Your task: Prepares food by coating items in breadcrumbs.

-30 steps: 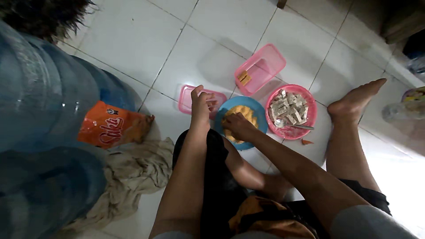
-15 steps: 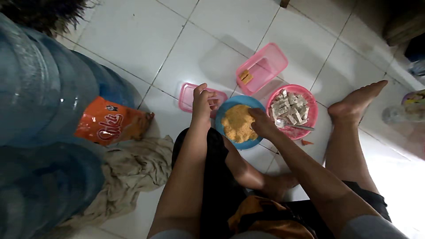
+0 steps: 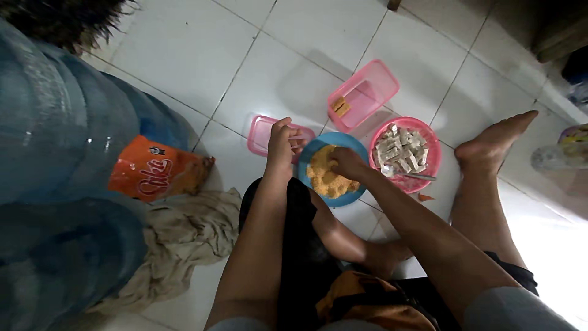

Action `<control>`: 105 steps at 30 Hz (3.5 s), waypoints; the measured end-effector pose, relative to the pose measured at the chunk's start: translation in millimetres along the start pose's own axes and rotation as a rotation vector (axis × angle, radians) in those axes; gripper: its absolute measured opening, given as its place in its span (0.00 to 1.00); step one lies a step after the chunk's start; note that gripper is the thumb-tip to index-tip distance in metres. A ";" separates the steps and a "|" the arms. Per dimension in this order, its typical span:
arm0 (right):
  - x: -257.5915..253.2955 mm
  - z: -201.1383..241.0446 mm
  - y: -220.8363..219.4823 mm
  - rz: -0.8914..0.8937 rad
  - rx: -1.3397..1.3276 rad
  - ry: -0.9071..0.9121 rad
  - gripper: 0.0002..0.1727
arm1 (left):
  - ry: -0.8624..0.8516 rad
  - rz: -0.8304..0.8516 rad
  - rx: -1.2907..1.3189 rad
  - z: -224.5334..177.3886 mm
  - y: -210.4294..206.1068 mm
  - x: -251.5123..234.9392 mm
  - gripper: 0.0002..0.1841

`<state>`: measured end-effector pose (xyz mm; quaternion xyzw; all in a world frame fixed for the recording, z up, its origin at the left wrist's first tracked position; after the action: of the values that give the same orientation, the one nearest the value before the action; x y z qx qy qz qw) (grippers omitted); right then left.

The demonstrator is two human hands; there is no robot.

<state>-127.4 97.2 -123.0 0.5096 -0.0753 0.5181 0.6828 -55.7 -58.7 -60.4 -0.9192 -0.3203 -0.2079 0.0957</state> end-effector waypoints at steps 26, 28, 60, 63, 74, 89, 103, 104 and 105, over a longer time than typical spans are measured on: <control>39.7 35.3 -36.8 -0.190 0.311 0.107 0.45 | 0.004 0.026 0.022 1.7 -2.6 0.0 0.24; 37.3 35.4 -49.3 -0.204 0.369 0.204 0.36 | 0.004 0.038 0.023 1.4 -4.1 -0.2 0.24; 71.7 -8.5 -0.8 -0.472 -0.191 -0.114 0.20 | 0.018 0.067 0.008 3.0 -4.1 -0.2 0.23; 56.6 -26.7 2.5 -0.439 -0.103 -0.158 0.49 | 0.017 0.066 0.004 2.9 -5.1 -0.3 0.23; 15.7 9.0 -16.0 -0.229 0.095 -0.119 0.56 | 0.013 0.064 -0.011 2.9 -4.5 -1.7 0.24; -19.4 9.9 19.5 -0.102 -0.253 -0.004 0.14 | -0.011 0.090 -0.030 2.6 -4.8 -1.0 0.24; 32.5 -18.5 3.2 -0.236 -0.012 -0.150 0.51 | 0.005 0.085 -0.002 3.9 -5.1 -1.6 0.24; 32.8 -16.1 -2.9 -0.231 0.051 -0.178 0.54 | 0.009 0.084 -0.001 4.2 -5.1 -1.5 0.23; 32.6 -13.5 -7.5 -0.230 0.092 -0.198 0.55 | 0.010 0.082 -0.001 4.5 -4.7 -1.4 0.23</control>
<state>-112.5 128.6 -113.4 0.5940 -0.0596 0.3868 0.7029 -58.3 -54.4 -64.9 -0.9306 -0.2816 -0.2087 0.1056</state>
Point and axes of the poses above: each hand's wrist, its own x-axis away from the middle knuckle, its own y-axis out of the back of the hand, z = x × y, the point moved 9 cm from there along -x, towards the middle knuckle, and after that the axes turned 8 degrees about -y, right-handed, at the moved point
